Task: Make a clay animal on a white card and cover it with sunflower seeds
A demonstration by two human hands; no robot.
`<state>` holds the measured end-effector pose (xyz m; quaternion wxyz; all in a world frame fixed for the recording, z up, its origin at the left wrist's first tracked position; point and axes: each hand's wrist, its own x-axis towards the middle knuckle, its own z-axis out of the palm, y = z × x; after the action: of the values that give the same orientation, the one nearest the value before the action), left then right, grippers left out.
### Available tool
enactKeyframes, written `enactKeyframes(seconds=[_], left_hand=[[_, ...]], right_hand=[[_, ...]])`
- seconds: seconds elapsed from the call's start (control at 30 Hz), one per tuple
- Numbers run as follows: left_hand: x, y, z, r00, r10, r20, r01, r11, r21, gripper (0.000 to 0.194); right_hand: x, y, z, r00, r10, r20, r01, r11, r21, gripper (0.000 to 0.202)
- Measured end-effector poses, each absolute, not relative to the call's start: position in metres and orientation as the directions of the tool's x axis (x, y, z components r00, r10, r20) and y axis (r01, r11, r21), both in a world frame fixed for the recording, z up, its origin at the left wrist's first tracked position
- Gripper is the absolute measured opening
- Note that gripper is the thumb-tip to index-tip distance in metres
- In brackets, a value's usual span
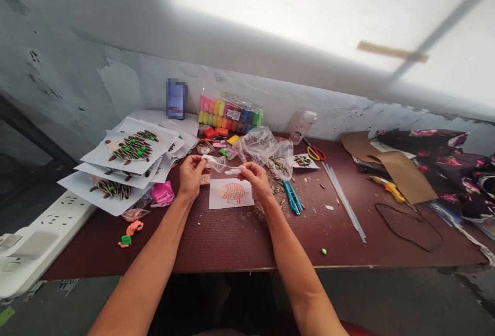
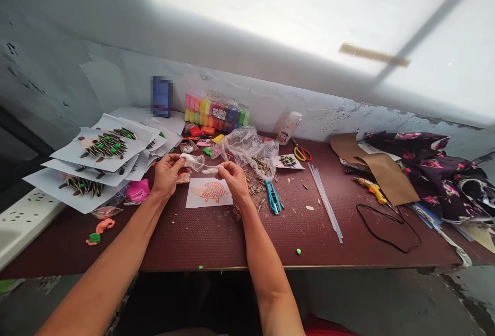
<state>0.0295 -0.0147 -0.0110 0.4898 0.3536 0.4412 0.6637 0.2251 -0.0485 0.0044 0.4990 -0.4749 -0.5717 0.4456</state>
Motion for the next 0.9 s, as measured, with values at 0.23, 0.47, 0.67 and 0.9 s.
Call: enactKeyframes(seconds=[0.23,0.47,0.67,0.9], left_hand=[[0.031,-0.020,0.001,-0.205,0.978,-0.026,-0.388,-0.057,0.920,0.028],[0.032,-0.021,0.001,-0.185,0.982,-0.045,-0.384,-0.030,0.923,0.027],[0.045,-0.025,-0.002,-0.080,0.997,-0.009,-0.329,-0.017,0.944,0.032],[0.048,-0.024,-0.009,-0.087,0.995,0.045,-0.307,-0.069,0.949,0.046]], right_hand=[[0.241,-0.051,0.009,-0.195,0.976,0.094,0.477,0.178,-0.861,0.017],[0.233,-0.055,0.010,-0.150,0.985,0.085,0.685,0.165,-0.709,0.013],[0.225,-0.061,0.016,-0.245,0.967,0.068,0.795,0.241,-0.556,0.010],[0.223,-0.064,0.020,-0.337,0.938,0.079,0.804,0.330,-0.495,0.022]])
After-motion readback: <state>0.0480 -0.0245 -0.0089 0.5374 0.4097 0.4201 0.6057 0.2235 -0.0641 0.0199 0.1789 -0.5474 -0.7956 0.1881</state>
